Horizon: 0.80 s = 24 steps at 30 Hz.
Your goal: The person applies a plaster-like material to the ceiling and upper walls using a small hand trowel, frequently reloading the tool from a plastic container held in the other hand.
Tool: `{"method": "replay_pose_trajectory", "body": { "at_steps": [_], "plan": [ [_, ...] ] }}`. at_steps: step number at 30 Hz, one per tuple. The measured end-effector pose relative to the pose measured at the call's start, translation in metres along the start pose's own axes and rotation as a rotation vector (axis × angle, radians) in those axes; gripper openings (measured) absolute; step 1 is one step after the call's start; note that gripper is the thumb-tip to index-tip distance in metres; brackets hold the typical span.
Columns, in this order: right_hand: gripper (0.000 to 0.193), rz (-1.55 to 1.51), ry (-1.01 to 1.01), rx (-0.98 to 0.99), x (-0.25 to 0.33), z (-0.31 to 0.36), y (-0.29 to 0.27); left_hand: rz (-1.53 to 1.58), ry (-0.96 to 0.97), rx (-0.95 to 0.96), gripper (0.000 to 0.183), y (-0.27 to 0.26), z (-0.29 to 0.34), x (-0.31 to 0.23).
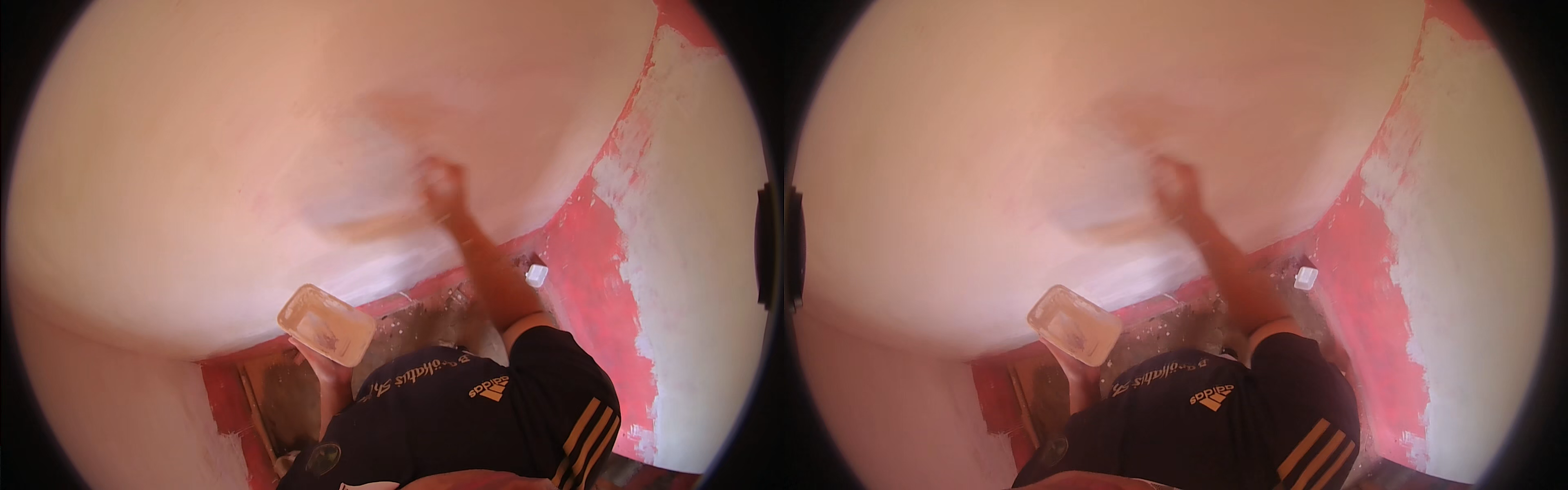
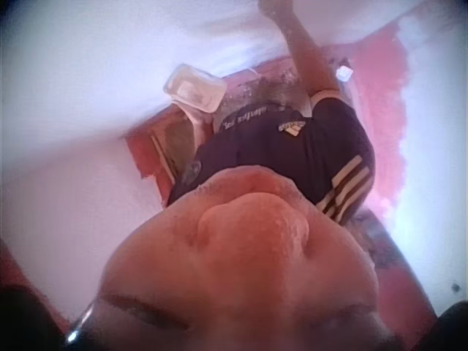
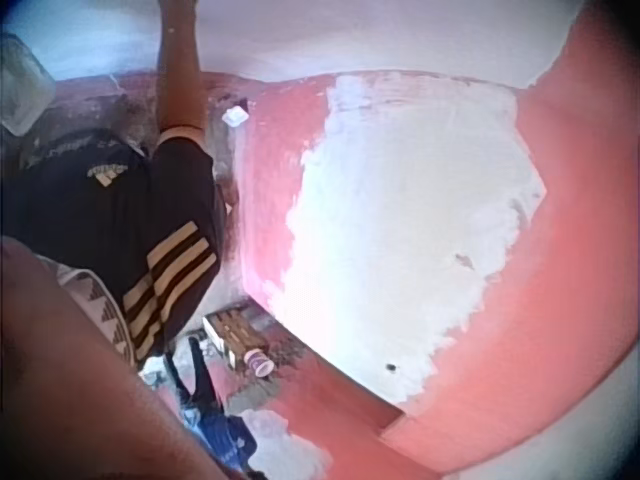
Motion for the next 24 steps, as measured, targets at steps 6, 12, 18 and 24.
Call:
{"method": "replay_pose_trajectory", "body": {
  "at_steps": [6, 12, 18, 24],
  "plan": [
    [0.043, -0.044, 0.353, -0.725, -0.117, -0.098, -0.193, 0.067, -0.017, -0.068, 0.078, 0.027, 0.013, 0.012],
    [0.048, 0.210, -0.036, -0.359, 0.019, -0.087, -0.039, 0.059, 0.013, -0.006, 0.079, 0.063, 0.019, 0.024],
    [0.046, -0.294, 0.055, 0.252, 0.051, -0.001, 0.049, 0.022, -0.049, -0.026, 0.078, 0.088, 0.024, 0.064],
    [0.048, -0.462, 0.481, -0.582, -0.094, -0.055, -0.167, -0.006, -0.056, -0.118, 0.079, 0.101, 0.044, 0.076]
  ]
}}
Point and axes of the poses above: each hand's wrist, its own z-axis away from the middle knuckle, its own y-axis out of the palm, x = y × z, the point moved 7 cm from there along -z, towards the middle knuckle, and after that the axes turned 3 degrees about -z, right-handed, at the moved point
